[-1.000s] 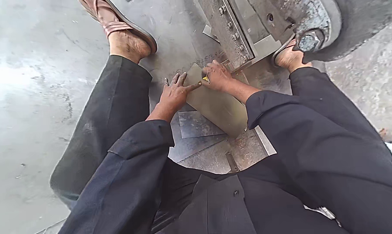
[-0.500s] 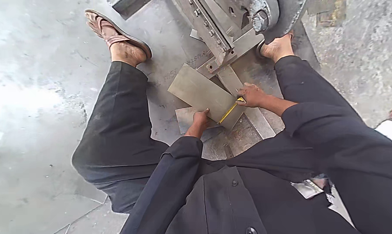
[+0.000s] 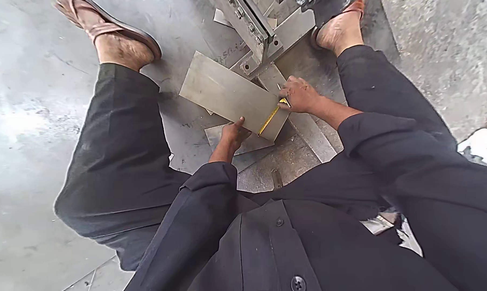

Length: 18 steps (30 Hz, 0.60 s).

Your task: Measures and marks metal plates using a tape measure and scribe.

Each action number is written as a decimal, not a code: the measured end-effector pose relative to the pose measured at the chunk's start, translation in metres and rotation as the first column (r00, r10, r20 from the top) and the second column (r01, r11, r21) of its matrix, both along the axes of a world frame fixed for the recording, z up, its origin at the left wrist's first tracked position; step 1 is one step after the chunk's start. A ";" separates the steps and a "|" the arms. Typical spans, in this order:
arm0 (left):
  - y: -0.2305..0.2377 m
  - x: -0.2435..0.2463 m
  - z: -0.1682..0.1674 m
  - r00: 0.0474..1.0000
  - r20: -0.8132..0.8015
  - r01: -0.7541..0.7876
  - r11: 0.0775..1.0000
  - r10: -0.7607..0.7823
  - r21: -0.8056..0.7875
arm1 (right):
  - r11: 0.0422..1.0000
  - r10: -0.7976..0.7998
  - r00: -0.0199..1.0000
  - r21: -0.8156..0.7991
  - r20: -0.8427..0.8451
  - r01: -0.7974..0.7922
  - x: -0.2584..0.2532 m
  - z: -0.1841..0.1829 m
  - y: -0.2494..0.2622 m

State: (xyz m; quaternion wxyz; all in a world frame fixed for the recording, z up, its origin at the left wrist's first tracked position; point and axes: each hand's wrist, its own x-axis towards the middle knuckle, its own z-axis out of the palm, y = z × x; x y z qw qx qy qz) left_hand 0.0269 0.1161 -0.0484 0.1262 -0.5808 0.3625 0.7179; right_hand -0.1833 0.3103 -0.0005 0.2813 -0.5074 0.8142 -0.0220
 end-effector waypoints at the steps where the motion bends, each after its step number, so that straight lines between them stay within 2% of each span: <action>1: 0.002 0.005 -0.002 0.999 -0.001 0.052 0.999 -0.052 0.005 | 1.000 0.001 1.000 -0.009 -0.014 -0.001 0.000 -0.002 -0.001; 4: 0.009 0.019 -0.004 0.973 -0.047 0.228 0.971 -0.225 0.066 | 0.999 -0.012 0.998 -0.051 -0.056 0.009 -0.002 -0.009 -0.005; 6: 0.016 0.013 0.000 0.978 -0.031 0.208 0.974 -0.206 0.095 | 0.996 -0.016 0.997 -0.086 -0.075 0.010 -0.002 -0.011 -0.006; 9: 0.023 0.009 0.001 0.984 0.004 0.180 0.982 -0.180 0.057 | 0.994 -0.007 0.995 -0.111 -0.101 -0.004 -0.002 -0.016 -0.009; 18: 0.024 0.005 0.006 0.949 0.074 0.307 0.952 -0.307 0.011 | 0.988 -0.106 0.984 -0.126 -0.145 0.088 -0.042 -0.023 -0.004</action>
